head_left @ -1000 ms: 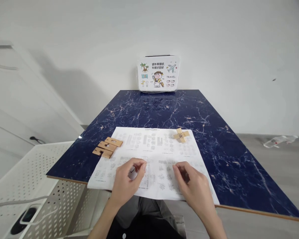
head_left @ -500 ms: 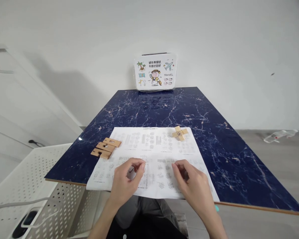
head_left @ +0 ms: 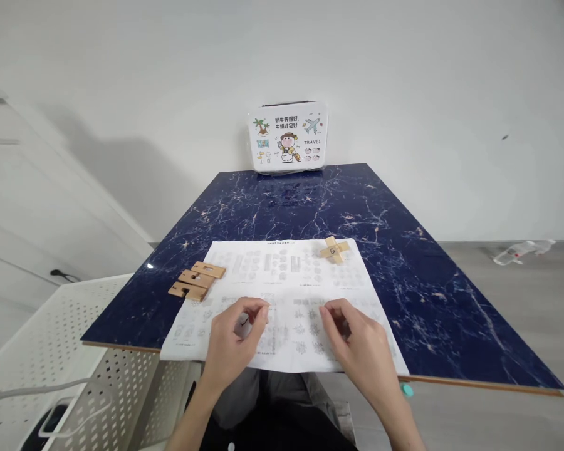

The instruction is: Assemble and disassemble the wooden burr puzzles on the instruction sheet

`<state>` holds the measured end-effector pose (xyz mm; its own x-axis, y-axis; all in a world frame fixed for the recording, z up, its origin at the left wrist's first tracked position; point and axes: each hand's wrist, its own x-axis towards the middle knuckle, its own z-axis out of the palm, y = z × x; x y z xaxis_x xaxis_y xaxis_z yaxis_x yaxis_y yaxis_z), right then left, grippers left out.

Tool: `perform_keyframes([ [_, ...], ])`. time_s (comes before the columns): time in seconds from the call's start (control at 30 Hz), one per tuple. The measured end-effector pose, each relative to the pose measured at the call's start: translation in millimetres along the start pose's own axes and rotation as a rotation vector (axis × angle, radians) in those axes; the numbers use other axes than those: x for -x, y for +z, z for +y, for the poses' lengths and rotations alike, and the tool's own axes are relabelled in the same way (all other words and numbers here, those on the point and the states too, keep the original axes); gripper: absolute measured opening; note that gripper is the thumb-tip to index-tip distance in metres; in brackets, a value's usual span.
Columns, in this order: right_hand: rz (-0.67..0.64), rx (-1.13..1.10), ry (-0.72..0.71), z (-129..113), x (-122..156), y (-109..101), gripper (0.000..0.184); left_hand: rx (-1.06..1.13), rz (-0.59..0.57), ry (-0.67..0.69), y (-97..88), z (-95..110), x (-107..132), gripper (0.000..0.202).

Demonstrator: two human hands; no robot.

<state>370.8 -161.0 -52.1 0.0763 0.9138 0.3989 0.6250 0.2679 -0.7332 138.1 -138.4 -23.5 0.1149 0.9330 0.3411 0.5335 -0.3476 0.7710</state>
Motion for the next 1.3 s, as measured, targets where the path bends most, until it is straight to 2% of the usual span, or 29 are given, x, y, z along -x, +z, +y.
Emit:
perform_keyframes([
  [0.37,-0.009,-0.002,0.009,0.8,0.6,0.3,0.025,-0.009,0.013,0.023,-1.7,1.8,-1.4,0.012],
  [0.6,-0.017,0.019,0.006,0.7,0.1,2.4,0.025,-0.081,0.085,0.077,-1.1,1.5,-2.1,0.011],
  [0.87,-0.034,0.051,0.001,0.7,2.1,2.2,0.026,-0.121,0.085,0.112,-0.9,1.2,-1.1,0.009],
  [1.3,-0.037,0.081,-0.018,-4.1,-4.3,-0.7,0.027,-0.191,0.09,0.077,3.4,3.5,-6.1,0.009],
])
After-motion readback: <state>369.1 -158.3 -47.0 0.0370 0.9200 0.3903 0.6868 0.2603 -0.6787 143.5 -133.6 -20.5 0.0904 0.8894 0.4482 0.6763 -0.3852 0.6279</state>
